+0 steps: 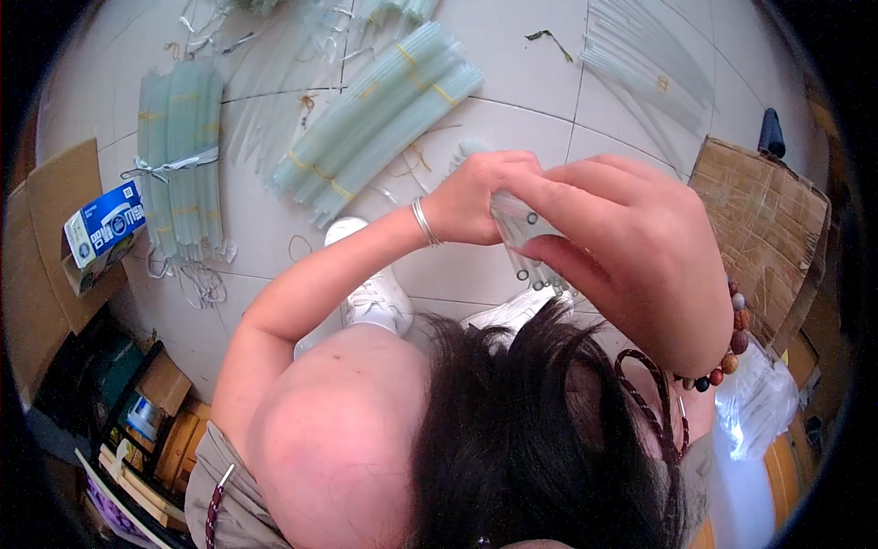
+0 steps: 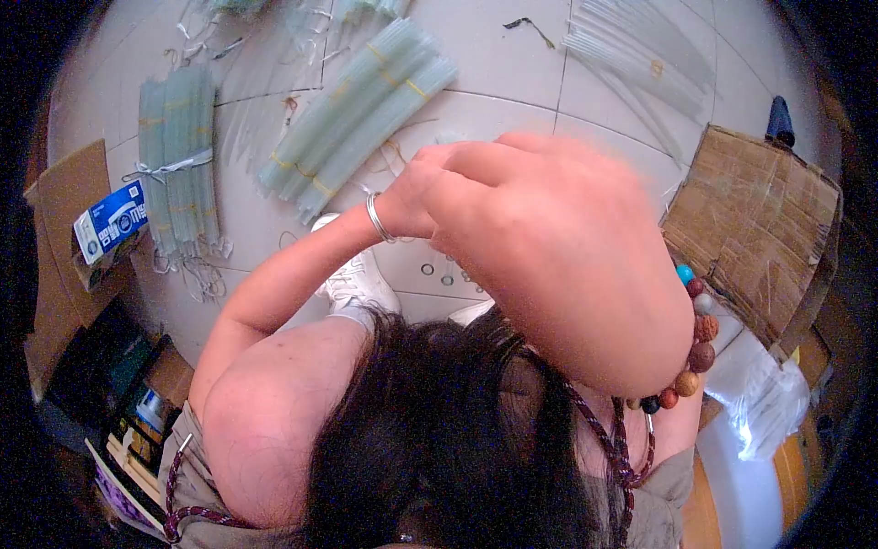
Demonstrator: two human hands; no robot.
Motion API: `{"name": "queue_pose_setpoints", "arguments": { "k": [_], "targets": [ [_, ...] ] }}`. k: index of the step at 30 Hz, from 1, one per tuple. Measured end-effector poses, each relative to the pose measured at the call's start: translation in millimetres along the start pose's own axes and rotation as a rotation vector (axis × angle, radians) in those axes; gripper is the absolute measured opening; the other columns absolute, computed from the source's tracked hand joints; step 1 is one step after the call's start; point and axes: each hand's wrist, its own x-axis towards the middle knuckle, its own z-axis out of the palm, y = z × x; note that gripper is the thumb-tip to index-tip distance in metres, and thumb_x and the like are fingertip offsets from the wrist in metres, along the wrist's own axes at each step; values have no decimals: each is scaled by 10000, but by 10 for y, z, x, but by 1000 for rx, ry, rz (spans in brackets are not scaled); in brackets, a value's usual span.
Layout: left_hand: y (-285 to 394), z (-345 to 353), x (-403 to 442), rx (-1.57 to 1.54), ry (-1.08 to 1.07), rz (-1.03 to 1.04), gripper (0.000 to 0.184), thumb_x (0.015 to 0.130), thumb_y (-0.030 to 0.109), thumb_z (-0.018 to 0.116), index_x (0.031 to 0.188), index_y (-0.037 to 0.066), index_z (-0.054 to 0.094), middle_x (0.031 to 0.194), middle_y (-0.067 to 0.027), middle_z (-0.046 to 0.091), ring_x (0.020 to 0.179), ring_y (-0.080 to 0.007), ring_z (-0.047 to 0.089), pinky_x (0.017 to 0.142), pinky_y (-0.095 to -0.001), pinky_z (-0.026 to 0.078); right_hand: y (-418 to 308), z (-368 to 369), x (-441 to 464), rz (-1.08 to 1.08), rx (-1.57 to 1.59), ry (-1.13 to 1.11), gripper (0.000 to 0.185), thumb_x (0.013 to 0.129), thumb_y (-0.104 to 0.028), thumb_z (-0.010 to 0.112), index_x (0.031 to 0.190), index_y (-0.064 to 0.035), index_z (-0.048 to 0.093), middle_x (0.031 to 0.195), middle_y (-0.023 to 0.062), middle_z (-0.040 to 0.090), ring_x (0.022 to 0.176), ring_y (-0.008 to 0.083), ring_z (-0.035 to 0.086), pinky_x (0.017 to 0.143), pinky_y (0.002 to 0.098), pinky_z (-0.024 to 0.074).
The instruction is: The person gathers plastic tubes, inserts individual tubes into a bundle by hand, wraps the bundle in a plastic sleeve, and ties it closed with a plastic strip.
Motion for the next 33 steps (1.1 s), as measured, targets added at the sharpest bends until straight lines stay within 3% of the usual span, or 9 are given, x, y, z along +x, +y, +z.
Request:
{"name": "queue_pose_setpoints", "arguments": {
  "k": [8,15,18,21,23,26,27,31,33],
  "targets": [
    [-59,13,-17,-6,-31,2,330,700,145,783,984,23,666,941,-122,650,869,-309,644,767,-369,522,48,-183,27,8,344,164,173,828,-86,710,989,-27,691,866,94,677,772,227,660,680,331,537],
    [-98,20,-51,72,-110,-14,263,693,145,796,931,88,699,906,-52,689,861,-237,650,778,-343,514,734,-1128,-235,-228,282,910,137,931,-176,646,994,-54,651,800,51,612,702,183,603,593,297,526],
    [-111,16,-82,40,-129,14,252,698,123,787,932,90,698,913,-56,684,858,-236,648,778,-349,512,853,-1312,-273,-335,133,1049,150,975,-214,619,996,-66,634,771,32,584,672,165,579,556,283,521],
    [-100,23,-142,-8,-137,-7,248,702,112,782,933,94,696,929,-67,683,863,-236,647,784,-355,511,964,-1019,-395,-66,-183,981,125,964,-173,619,997,-57,652,865,56,609,763,170,602,642,289,522],
    [-74,9,-141,-17,-147,-16,246,706,112,780,937,96,694,936,-73,684,861,-237,645,786,-359,511,822,-572,-313,267,492,952,176,903,-38,658,1071,-1,697,1072,121,687,936,194,673,796,258,510],
    [-50,-18,-120,4,-135,1,278,685,70,763,951,96,690,939,-72,676,883,-249,638,804,-367,509,977,-225,-243,84,522,107,268,861,-68,723,1127,-31,723,1034,54,634,790,106,535,657,207,400],
    [-45,-10,-120,13,-118,8,320,655,26,749,962,96,688,939,-68,668,913,-259,635,822,-370,507,854,-139,-181,176,503,-57,298,846,-76,744,1142,-45,731,1000,31,618,747,86,479,618,211,362],
    [-81,-36,-112,117,-188,11,288,728,112,780,1004,97,702,1030,-76,686,998,-242,655,906,-371,497,831,320,-57,176,670,-147,333,815,-86,778,1146,-81,742,1001,13,611,732,55,452,605,222,354],
    [-71,16,-133,55,-104,6,351,666,64,755,1011,96,698,1037,-77,671,1006,-274,637,894,-378,500,842,502,9,125,710,-166,360,809,-100,786,1166,-94,738,997,13,609,729,56,458,608,221,362]
  ]
}}
